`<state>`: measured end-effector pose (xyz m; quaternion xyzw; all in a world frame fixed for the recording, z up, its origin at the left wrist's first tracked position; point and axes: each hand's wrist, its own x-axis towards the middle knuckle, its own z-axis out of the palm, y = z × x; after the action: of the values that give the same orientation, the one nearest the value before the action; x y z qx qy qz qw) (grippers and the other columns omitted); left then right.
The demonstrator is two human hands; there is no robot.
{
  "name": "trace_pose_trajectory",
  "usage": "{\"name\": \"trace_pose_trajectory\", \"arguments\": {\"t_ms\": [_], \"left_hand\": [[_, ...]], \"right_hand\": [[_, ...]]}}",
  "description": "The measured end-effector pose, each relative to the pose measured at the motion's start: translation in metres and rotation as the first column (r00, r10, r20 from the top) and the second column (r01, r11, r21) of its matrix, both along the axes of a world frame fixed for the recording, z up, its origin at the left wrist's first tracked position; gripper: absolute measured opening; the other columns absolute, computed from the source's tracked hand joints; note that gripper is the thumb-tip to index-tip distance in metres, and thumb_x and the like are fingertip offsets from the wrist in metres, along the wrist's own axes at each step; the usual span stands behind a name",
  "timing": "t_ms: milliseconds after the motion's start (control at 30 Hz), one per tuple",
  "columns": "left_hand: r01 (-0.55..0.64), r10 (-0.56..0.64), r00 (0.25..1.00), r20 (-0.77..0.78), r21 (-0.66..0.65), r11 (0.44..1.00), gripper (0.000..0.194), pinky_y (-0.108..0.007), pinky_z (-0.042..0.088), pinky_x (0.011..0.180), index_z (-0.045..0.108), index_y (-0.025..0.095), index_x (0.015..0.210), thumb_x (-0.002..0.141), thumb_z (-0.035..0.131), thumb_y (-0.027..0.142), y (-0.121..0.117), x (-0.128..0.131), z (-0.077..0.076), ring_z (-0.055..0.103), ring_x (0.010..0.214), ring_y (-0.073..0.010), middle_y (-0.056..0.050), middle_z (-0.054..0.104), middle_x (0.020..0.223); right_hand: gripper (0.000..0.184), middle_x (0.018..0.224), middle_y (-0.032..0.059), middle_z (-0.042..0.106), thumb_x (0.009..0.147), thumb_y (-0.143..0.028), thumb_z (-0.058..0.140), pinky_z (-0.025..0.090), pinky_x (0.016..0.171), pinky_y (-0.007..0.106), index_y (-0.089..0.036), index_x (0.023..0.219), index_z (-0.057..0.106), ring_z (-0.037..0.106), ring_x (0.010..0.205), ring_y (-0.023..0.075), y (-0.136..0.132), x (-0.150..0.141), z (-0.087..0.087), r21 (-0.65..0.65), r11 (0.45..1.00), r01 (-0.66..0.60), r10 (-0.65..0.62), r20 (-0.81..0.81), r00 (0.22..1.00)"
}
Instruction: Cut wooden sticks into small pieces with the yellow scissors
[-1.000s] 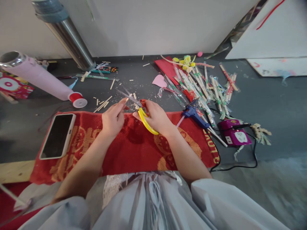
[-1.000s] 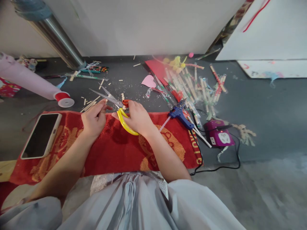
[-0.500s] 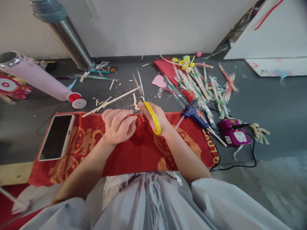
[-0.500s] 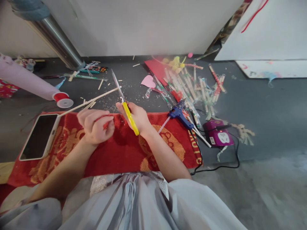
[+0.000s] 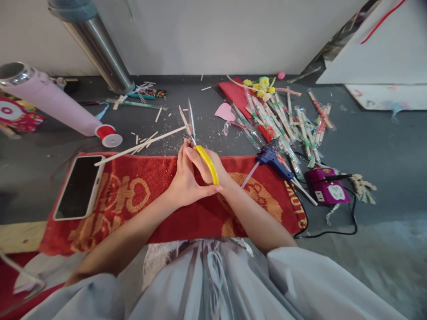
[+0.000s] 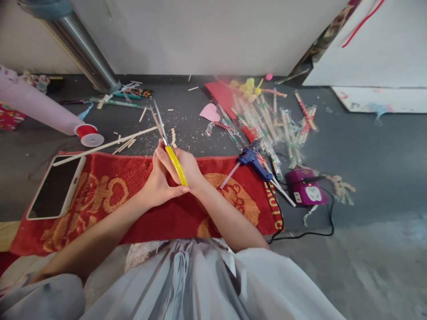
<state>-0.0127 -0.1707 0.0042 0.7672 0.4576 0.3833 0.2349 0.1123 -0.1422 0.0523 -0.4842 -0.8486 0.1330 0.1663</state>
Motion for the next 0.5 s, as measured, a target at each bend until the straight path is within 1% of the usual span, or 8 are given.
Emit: {"name": "trace_pose_trajectory", "arguments": {"t_ms": [67,133,300,400,500], "left_hand": [[0.018,-0.017,1.000,0.026,-0.025,1.000,0.129,-0.064,0.020,0.119,0.001,0.022,0.153,0.060,0.070,0.078,0.0013,0.0000,-0.0002,0.010,0.150,-0.0427,-0.023,0.013,0.159],[0.025,-0.024,0.999,0.037,-0.035,0.999,0.131,-0.064,0.018,0.120,0.001,0.022,0.153,0.058,0.072,0.078,0.0023,0.0002,-0.0023,0.009,0.150,-0.0428,-0.023,0.012,0.159],[0.009,-0.009,0.999,0.038,-0.005,1.000,0.132,-0.065,0.020,0.119,0.000,0.023,0.153,0.057,0.070,0.080,0.0033,0.0027,-0.0089,0.007,0.150,-0.0441,-0.022,0.009,0.159],[-0.005,0.004,0.999,0.035,0.041,0.999,0.131,-0.063,0.022,0.118,0.003,0.023,0.152,0.056,0.070,0.081,0.0045,0.0049,-0.0095,0.011,0.149,-0.0432,-0.022,0.012,0.158],[-0.031,0.028,0.999,0.026,0.111,0.993,0.132,-0.063,0.026,0.116,0.004,0.021,0.152,0.055,0.068,0.082,0.0061,0.0058,-0.0093,0.016,0.147,-0.0435,-0.023,0.016,0.156]], "right_hand": [[0.053,0.120,0.0102,0.066,0.091,-0.053,0.053,0.055,0.089,0.039,-0.027,0.138,0.053,0.061,0.116,0.0301,0.0022,0.0014,0.0021,-0.022,0.998,-0.066,0.068,0.158,0.985],[0.056,0.124,0.0109,0.065,0.091,-0.050,0.054,0.054,0.090,0.039,-0.026,0.142,0.049,0.059,0.120,0.0317,0.0042,0.0027,0.0051,-0.081,0.992,-0.094,0.109,0.201,0.973],[0.051,0.122,0.0129,0.065,0.096,-0.042,0.047,0.054,0.089,0.038,-0.023,0.143,0.047,0.060,0.119,0.0302,0.0084,0.0038,0.0052,-0.176,0.980,-0.092,0.114,0.120,0.986],[0.047,0.120,0.0124,0.066,0.097,-0.042,0.043,0.053,0.090,0.036,-0.024,0.140,0.049,0.060,0.119,0.0287,0.0091,0.0028,0.0013,-0.197,0.975,-0.098,0.117,0.083,0.990],[0.048,0.116,0.0124,0.067,0.097,-0.047,0.042,0.052,0.090,0.036,-0.021,0.136,0.054,0.060,0.118,0.0284,0.0071,0.0004,-0.0009,-0.217,0.972,-0.091,0.104,0.049,0.993]]}}
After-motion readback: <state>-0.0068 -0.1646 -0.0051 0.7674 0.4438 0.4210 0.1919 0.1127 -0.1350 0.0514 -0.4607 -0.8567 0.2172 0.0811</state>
